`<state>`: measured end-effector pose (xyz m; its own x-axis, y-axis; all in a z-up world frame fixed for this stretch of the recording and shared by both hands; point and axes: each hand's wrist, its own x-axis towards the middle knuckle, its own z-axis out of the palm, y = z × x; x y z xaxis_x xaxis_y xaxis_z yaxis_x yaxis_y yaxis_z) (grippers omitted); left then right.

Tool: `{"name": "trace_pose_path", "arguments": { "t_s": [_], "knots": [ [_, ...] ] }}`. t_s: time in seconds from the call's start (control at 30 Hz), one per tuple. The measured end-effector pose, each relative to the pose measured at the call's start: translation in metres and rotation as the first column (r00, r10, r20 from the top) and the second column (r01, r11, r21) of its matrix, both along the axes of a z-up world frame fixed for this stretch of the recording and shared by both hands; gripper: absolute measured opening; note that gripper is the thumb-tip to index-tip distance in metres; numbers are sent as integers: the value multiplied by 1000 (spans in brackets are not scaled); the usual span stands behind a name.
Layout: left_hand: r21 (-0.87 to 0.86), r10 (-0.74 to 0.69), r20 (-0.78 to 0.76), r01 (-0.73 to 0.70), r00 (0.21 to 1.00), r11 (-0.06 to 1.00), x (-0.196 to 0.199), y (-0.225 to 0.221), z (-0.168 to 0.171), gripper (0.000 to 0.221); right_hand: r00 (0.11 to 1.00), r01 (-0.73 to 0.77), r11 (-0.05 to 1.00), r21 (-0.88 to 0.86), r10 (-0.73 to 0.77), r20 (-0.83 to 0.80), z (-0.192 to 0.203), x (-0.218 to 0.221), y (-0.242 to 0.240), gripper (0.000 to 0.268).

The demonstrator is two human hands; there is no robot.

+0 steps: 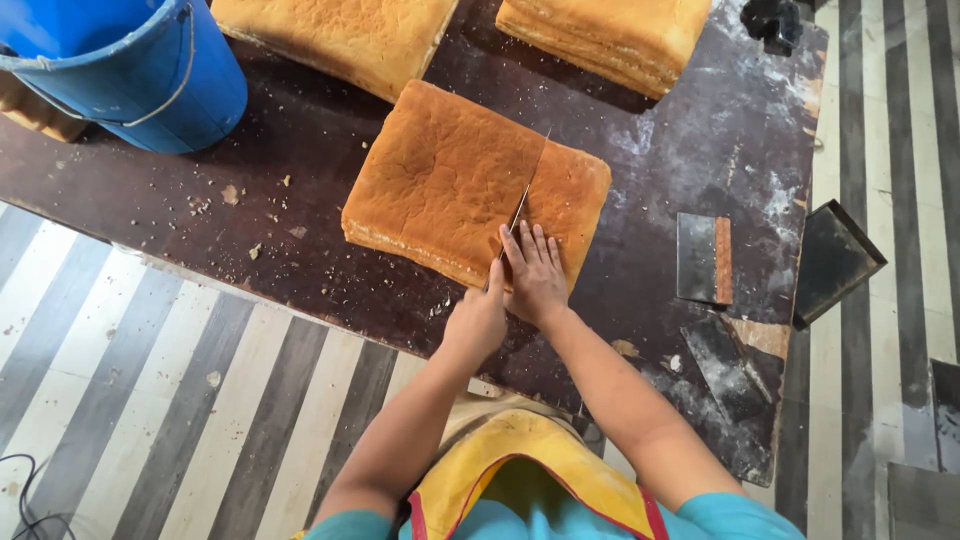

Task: The person spreads white cream filling from a blue bucket onto flat sponge cake slabs using a spatula, then places a second sponge slab on top to form a filled cake sandwich. They then use a long knife to slice the assembled cake into pieces on the work table.

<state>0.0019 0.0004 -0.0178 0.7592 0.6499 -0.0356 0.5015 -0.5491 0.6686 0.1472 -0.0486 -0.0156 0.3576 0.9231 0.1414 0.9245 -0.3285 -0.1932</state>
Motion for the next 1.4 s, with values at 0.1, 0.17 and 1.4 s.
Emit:
{"name": "trace_pose_path", "arguments": {
  "t_s": [0.1,0.17,1.4],
  "knots": [
    [-62,0,-24,-1,1000,998,17,6,-3,76,989,-49,996,76,37,143,-17,7,-3,91],
    [-66,-3,-51,0,999,998,-13,-9,4,77,994,-51,995,83,43,96,-2,0,-3,89],
    [-18,44,58,-43,997,999,11,2,-19,73,996,-47,999,8,46,79,-33,9,-6,88]
  ]
}}
